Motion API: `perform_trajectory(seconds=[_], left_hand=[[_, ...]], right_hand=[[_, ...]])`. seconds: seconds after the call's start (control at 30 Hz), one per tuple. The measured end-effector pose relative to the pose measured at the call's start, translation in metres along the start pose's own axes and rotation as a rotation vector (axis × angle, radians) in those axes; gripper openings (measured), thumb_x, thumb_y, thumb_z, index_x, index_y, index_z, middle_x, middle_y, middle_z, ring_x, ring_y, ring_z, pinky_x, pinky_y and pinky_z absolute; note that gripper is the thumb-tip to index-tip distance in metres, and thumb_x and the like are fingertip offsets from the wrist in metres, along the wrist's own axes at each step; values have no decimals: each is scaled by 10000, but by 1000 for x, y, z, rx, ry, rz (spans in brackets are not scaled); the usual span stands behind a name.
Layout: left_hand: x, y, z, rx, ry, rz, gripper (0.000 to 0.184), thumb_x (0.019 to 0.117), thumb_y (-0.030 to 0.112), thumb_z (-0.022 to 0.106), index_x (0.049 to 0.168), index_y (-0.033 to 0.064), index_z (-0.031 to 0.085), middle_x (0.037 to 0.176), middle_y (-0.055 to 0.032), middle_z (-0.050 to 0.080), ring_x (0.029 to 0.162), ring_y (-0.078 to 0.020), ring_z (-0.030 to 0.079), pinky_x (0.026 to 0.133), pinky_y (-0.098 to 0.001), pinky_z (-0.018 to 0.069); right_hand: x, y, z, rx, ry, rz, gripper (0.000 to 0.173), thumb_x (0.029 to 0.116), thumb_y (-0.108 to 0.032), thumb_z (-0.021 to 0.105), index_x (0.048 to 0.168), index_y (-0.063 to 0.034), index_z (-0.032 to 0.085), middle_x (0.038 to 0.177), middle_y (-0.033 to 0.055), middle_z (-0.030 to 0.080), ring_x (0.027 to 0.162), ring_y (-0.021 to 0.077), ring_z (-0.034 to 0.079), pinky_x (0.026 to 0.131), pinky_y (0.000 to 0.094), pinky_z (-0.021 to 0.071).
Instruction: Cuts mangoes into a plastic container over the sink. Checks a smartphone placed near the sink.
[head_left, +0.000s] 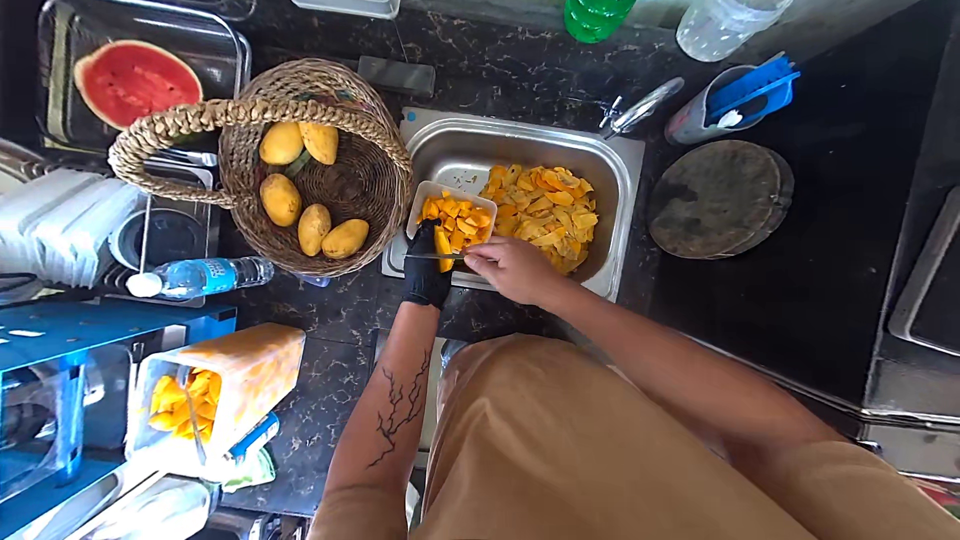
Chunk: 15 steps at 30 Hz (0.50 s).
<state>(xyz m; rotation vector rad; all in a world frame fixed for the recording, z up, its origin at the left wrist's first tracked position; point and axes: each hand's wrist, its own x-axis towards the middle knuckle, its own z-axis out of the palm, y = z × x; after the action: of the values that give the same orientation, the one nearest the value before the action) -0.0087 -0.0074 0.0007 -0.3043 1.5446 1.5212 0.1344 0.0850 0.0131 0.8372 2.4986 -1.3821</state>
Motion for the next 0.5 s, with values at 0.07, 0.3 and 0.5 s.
perform_trajectory(seconds=[0.07,0.3,0.5], left_hand=[[-7,1,7,-74,-6,-24,247,1102,243,426,1284,110,528,954,-14,593,760,-65,587,681,-236,532],[-8,3,3,-146,15,-94,288,1101,331,409,1122,130,613,689,20,525,477,-60,463,419,-197,404],[27,-23,-27,-217,-87,-173,371,1086,478,354,1041,180,570,650,27,495,456,-79,432,408,-215,381]], right_hand=[[0,4,8,-99,69,-65,405,1073,-466,457,1280,-255,734,1069,54,716,1067,238,659,977,518,502],[20,32,1,-154,100,21,409,1080,-473,422,1265,-286,735,1074,52,726,1059,235,675,941,525,519],[23,18,-20,-112,-101,446,535,1087,-548,327,1201,-222,736,1128,88,739,1092,315,689,871,640,517]])
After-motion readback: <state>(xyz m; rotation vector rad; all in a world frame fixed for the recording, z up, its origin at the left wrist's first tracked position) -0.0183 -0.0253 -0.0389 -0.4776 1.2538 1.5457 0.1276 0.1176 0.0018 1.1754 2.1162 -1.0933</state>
